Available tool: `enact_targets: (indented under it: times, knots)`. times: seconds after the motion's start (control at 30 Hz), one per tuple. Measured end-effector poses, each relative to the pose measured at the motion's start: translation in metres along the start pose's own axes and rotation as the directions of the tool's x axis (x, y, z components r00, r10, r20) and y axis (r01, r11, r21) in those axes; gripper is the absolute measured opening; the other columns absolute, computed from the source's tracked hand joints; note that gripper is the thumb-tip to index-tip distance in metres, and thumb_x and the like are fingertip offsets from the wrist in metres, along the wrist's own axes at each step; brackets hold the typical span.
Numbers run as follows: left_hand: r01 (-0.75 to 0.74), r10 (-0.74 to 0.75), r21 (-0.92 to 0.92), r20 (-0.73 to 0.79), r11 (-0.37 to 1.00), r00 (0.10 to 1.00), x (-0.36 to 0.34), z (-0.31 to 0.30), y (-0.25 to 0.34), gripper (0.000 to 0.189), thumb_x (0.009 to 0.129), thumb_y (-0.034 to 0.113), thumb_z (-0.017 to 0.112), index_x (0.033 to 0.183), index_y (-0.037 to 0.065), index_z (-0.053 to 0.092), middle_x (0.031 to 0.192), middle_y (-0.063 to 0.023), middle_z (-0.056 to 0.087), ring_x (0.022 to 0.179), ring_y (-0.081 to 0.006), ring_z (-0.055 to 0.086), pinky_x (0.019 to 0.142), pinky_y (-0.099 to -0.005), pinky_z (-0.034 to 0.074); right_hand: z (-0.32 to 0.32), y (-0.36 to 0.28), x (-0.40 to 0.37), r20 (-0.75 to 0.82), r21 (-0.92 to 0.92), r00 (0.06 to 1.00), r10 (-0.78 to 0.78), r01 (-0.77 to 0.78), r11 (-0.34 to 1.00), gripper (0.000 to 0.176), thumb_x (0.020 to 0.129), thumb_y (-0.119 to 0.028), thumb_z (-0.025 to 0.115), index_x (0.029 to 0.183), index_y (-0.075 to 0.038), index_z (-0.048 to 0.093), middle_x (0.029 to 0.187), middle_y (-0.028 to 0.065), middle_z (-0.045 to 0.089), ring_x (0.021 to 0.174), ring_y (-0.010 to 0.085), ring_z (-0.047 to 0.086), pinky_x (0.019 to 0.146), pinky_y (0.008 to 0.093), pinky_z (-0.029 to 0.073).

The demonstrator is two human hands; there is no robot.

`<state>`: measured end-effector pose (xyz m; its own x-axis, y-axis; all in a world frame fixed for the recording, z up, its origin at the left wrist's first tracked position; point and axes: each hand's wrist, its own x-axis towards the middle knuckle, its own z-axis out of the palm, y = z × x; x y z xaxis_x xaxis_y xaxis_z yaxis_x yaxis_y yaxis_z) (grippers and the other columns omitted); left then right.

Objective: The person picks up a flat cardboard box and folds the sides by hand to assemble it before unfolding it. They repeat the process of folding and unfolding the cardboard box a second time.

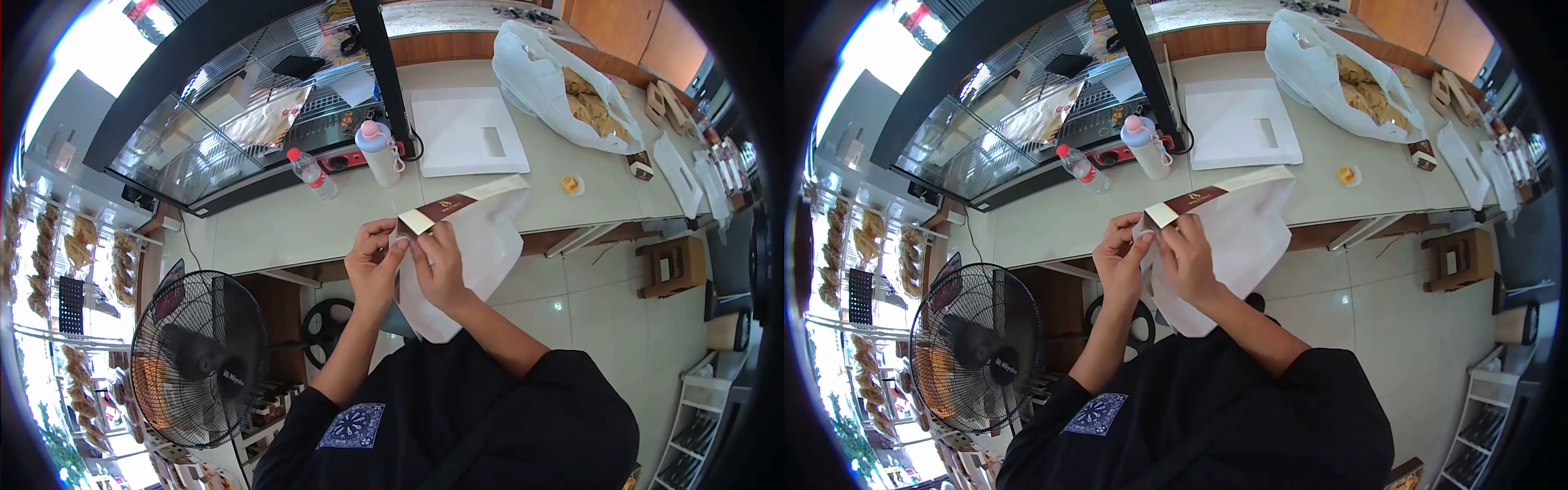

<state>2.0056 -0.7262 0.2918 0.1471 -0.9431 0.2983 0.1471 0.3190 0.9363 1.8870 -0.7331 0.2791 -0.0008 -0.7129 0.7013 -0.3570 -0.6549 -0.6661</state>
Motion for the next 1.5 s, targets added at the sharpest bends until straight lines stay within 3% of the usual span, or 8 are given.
enact_targets:
  times: [0.27,0.4,0.5,0.53,0.73,0.93,1.17,1.5]
  knots:
    - [-0.161,0.158,0.257,0.034,0.953,0.987,0.0,-0.009,0.006,0.005,0.081,-0.005,0.062,0.086,-0.006,0.062,0.11,-0.0132,0.056,0.095,-0.017,0.057,0.08,-0.0264,0.047,0.003,0.006,-0.007,0.28,0.458,0.913,0.296,-0.398,0.795,0.015,0.089,-0.008,0.056,0.094,0.005,0.06,0.09,0.012,0.052,0.081,0.0187,0.056,0.069,0.0281,0.044]
    - [-0.366,0.253,0.57,0.271,0.735,0.929,0.003,-0.009,0.022,0.01,0.083,-0.004,0.06,0.092,-0.006,0.062,0.11,-0.0148,0.057,0.097,-0.0203,0.059,0.079,-0.0271,0.049,0.009,0.019,-0.011,0.257,0.535,0.873,0.415,-0.486,0.691,0.018,0.088,-0.012,0.062,0.093,0.005,0.062,0.088,0.0068,0.052,0.078,0.0121,0.055,0.066,0.0244,0.045]
    - [-0.278,0.141,0.488,0.299,0.827,0.944,0.008,-0.016,0.029,0.012,0.085,-0.002,0.057,0.096,-0.006,0.062,0.111,-0.0149,0.057,0.099,-0.0211,0.059,0.08,-0.0293,0.049,0.008,0.021,-0.01,0.316,0.609,0.831,0.457,-0.547,0.574,0.017,0.087,-0.011,0.063,0.092,0.005,0.062,0.088,0.0068,0.053,0.076,0.0111,0.056,0.066,0.0229,0.045]
    - [-0.091,0.041,0.261,0.189,0.961,0.981,0.006,-0.016,0.025,0.012,0.086,-0.002,0.056,0.096,-0.006,0.063,0.111,-0.0145,0.058,0.098,-0.0197,0.059,0.081,-0.0293,0.049,0.008,0.017,-0.009,0.308,0.638,0.821,0.48,-0.553,0.536,0.016,0.086,-0.011,0.065,0.091,0.004,0.062,0.087,0.0059,0.056,0.074,0.0103,0.057,0.066,0.023,0.046]
    - [0.095,-0.107,0.144,0.078,0.985,0.991,0.011,-0.019,0.008,0.011,0.086,-0.003,0.057,0.093,-0.005,0.064,0.106,-0.0114,0.058,0.091,-0.0162,0.058,0.076,-0.0257,0.05,0.019,0.014,-0.01,0.206,0.722,0.827,0.523,-0.489,0.489,0.018,0.086,-0.011,0.066,0.094,0.004,0.061,0.084,0.0035,0.062,0.074,0.0093,0.057,0.068,0.0245,0.048]
    - [-0.047,-0.008,0.366,0.147,0.929,0.989,0.009,-0.011,0.012,0.012,0.082,-0.002,0.061,0.092,-0.004,0.065,0.1,-0.012,0.057,0.09,-0.0213,0.059,0.078,-0.0306,0.048,0.017,0.016,-0.008,0.274,0.677,0.812,0.515,-0.543,0.497,0.021,0.09,-0.013,0.059,0.105,0.002,0.058,0.092,0.0042,0.061,0.081,0.0102,0.058,0.071,0.025,0.05]
    - [-0.427,0.097,0.74,0.445,0.52,0.89,0.011,-0.007,0.021,0.048,0.072,0.005,0.07,0.118,0.006,0.059,0.12,-0.0151,0.047,0.106,-0.0323,0.052,0.087,-0.0386,0.045,0.008,0.024,0.006,0.376,0.723,0.738,0.56,-0.612,0.321,0.026,0.095,-0.012,0.048,0.116,0.002,0.054,0.113,0.0023,0.048,0.099,0.0121,0.055,0.082,0.0279,0.052]
    - [-0.219,-0.071,0.746,0.336,0.628,0.939,0.018,-0.022,0.021,0.057,0.071,0.004,0.072,0.125,0.011,0.055,0.121,-0.0127,0.046,0.084,-0.0217,0.062,0.067,-0.0298,0.05,0.005,0.031,0.007,0.451,0.799,0.724,0.522,-0.588,0.125,0.034,0.095,-0.018,0.045,0.123,-0.001,0.052,0.11,0.0086,0.059,0.101,0.0168,0.056,0.088,0.0326,0.044]
